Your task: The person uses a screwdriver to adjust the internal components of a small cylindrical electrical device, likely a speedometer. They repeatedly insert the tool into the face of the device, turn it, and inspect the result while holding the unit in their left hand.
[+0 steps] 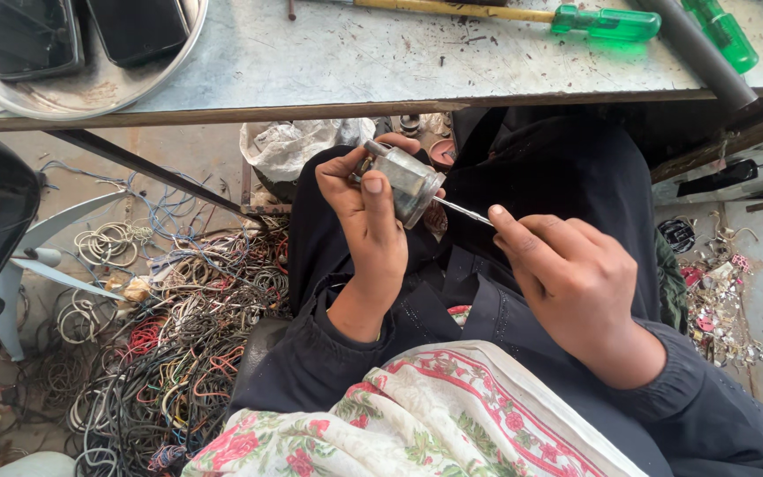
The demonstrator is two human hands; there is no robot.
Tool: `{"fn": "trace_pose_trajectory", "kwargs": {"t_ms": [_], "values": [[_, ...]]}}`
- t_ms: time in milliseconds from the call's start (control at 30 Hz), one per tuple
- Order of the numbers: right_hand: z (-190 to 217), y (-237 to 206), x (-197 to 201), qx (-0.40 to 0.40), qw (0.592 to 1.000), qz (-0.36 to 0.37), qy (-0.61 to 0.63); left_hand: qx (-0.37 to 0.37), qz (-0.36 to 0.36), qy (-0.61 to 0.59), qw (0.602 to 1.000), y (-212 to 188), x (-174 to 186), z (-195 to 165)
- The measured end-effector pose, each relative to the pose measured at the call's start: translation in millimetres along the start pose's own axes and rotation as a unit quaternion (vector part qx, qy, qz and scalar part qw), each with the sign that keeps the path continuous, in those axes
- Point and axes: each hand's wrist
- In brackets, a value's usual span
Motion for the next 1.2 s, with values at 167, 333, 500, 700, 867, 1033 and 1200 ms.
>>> {"fn": "trace_pose_trajectory", "kwargs": {"t_ms": [167,333,500,700,867,1033,1200], "values": [[-5,2,12,-0.037,0.988,0.088,0.12,0.0,-0.024,-0.004,1.0,1,0,-2],[-15,5,16,-0.147,0.927,0.169,0.302,0.007,-0.034,-0.006,0.999,1,-2,-2],[-3,-3,8,-0.128,0.97,0.087,0.187,-0.012,-0.039,-0.002,0.999,1,-2,1],[4,-7,-1,0.003,0.999,-0.028,0.045,-0.006,-0.045,-0.011,0.999,1,-1,2],[5,-6,-2,-0.076,0.99,0.045,0.109,0.014,-0.041,-0.029,0.999,1,1,1],[3,-5,4,-0.047,0.995,0.058,0.073,0.01,-0.04,-0.027,0.999,1,-1,3],[1,-3,2,0.012,0.998,-0.034,0.055,0.007,-0.043,-0.042,0.998,0,-2,3]]}}
Point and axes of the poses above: each hand's wrist, its own y-axis towards the middle knuckle, its own x-axis out of the back of the hand, z = x × y, and after that the axes turned 10 degrees about -z, right-handed
